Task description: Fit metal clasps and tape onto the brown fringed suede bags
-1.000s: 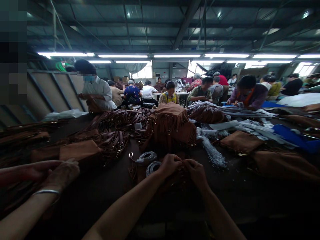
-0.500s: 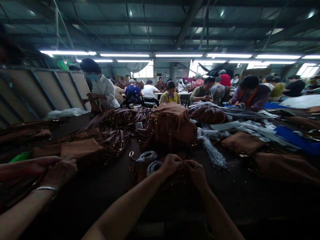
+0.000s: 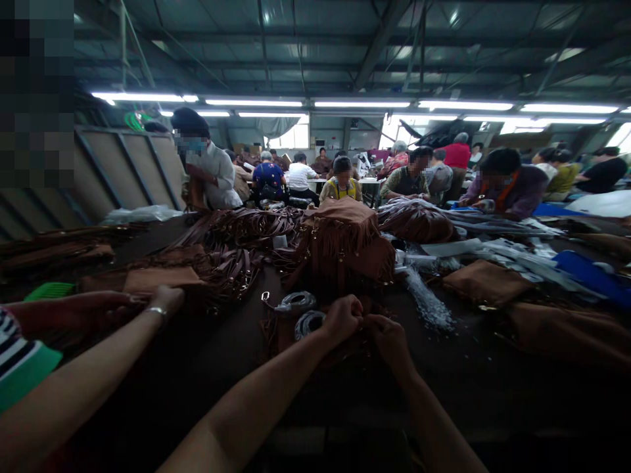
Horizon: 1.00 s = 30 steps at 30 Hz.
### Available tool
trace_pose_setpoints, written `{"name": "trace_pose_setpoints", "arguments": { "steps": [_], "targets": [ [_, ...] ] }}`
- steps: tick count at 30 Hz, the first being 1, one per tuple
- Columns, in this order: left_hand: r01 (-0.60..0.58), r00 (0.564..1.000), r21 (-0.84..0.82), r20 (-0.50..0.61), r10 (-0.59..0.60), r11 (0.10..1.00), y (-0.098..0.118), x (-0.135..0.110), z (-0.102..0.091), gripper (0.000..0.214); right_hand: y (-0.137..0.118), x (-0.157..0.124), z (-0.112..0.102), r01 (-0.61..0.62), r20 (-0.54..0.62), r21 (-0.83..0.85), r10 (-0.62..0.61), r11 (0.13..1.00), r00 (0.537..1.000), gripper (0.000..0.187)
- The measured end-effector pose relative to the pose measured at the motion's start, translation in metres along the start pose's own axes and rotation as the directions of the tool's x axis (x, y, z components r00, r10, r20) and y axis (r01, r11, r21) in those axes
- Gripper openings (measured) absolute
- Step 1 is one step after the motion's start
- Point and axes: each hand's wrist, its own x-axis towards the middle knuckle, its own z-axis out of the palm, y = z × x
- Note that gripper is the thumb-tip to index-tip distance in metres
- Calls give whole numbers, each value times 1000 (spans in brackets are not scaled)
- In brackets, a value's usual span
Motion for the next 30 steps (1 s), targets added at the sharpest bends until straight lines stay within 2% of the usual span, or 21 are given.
{"name": "trace_pose_setpoints", "arguments": {
  "steps": [2,5,6,9,11,14,17,19,22,24,27,28,30],
  "targets": [
    [-21,999,100,43,17,995,2,-7,-23,39,-3,-1,-1,48,34,-37,-47,998,998,32],
    [10,998,396,-62,16,918,-12,-28,-69,36,-14,-5,-2,132,70,-143,-122,981,990,35],
    [36,998,471,-66,-6,882,-20,-36,-82,34,-20,-7,-1,152,90,-199,-137,968,987,38],
    [50,998,565,1,-61,823,-38,-58,-101,41,-42,-14,7,195,149,-411,-145,890,978,48],
    [67,998,591,-36,-57,804,-34,-66,-96,39,-57,-18,15,221,176,-526,-150,821,973,50],
    [44,984,611,-163,72,790,-4,-69,-80,29,-72,-20,21,269,201,-565,-186,780,962,45],
    [-132,942,557,-187,278,820,31,-73,-74,31,-74,-20,15,289,186,-481,-226,828,956,29],
    [-206,933,422,-187,308,883,38,-82,-78,41,-67,-18,5,257,118,-397,-228,881,966,22],
    [-96,960,273,-230,161,957,20,-103,-82,47,-49,-17,-13,296,51,-206,-291,933,955,15],
    [-36,983,366,-157,99,930,0,-115,-76,51,-36,-19,-23,382,47,-57,-380,922,924,18],
    [-85,996,573,27,85,815,-18,-120,-63,45,-27,-24,-34,493,80,66,-497,868,864,35],
    [-90,996,609,51,74,788,-19,-117,-61,37,-27,-27,-37,526,118,76,-531,847,839,38],
    [-54,998,638,20,54,768,-14,-108,-63,24,-35,-33,-40,594,226,67,-592,802,774,37]
  ]
}}
